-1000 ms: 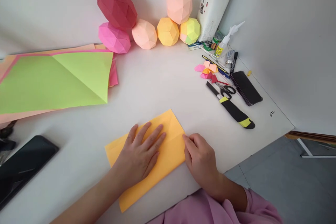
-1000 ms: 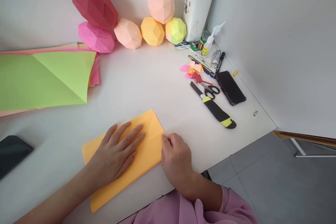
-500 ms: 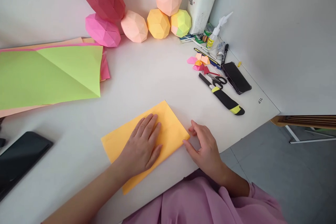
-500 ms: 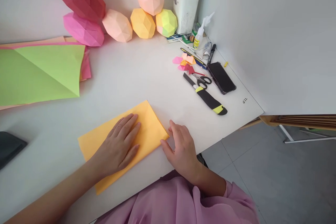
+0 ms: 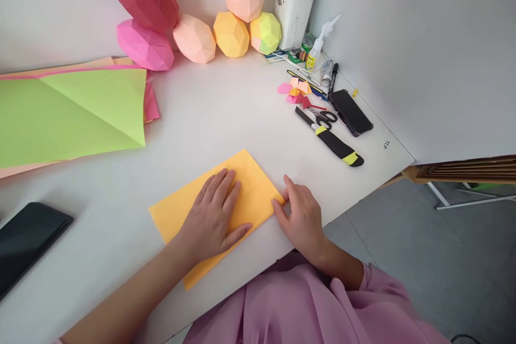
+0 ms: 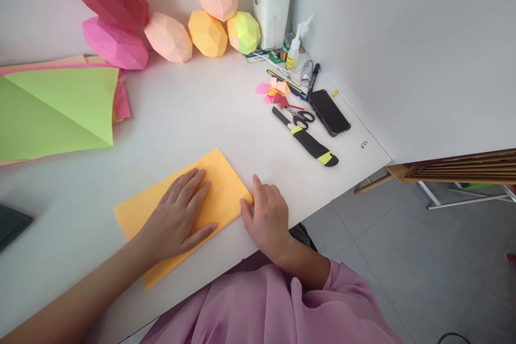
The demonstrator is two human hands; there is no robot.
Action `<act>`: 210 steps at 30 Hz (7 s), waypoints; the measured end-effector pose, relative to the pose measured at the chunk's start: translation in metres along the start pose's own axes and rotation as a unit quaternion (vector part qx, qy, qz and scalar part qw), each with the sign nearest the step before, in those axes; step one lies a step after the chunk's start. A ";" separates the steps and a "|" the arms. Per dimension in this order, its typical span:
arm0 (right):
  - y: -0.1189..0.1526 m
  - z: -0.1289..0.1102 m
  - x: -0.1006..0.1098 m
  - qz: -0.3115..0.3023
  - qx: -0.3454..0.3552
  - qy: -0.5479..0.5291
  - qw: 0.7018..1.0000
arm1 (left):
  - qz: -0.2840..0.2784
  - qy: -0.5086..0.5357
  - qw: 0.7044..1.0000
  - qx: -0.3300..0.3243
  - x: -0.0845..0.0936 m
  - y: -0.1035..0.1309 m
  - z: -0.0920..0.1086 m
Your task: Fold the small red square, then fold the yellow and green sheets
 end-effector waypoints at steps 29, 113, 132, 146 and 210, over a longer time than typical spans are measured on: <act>0.007 0.006 0.003 -0.038 -0.022 0.120 0.992 | 0.006 0.004 1.000 0.013 -0.003 0.002 -0.001; -0.051 0.040 0.011 -0.109 0.366 -0.007 0.924 | 0.015 -0.100 0.987 0.125 -0.002 0.065 0.005; -0.029 -0.090 -0.023 -0.206 0.324 0.170 0.908 | -0.046 -0.102 0.978 0.175 0.023 0.091 -0.020; -0.044 0.039 0.009 -0.094 0.268 0.243 0.928 | 0.022 -0.069 0.980 0.186 0.024 0.090 -0.025; -0.048 0.072 0.045 -0.291 0.440 0.276 0.803 | 0.155 -0.051 0.984 0.066 0.035 0.096 0.010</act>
Point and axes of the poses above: each hand's wrist, its own y-axis away from the middle knuckle, its own x-axis out of the back of the hand, z = x × y, the point moved 1 cm from there along -y, towards the middle knuckle, and after that the axes turned 6 degrees about y, right-handed, at the moved point
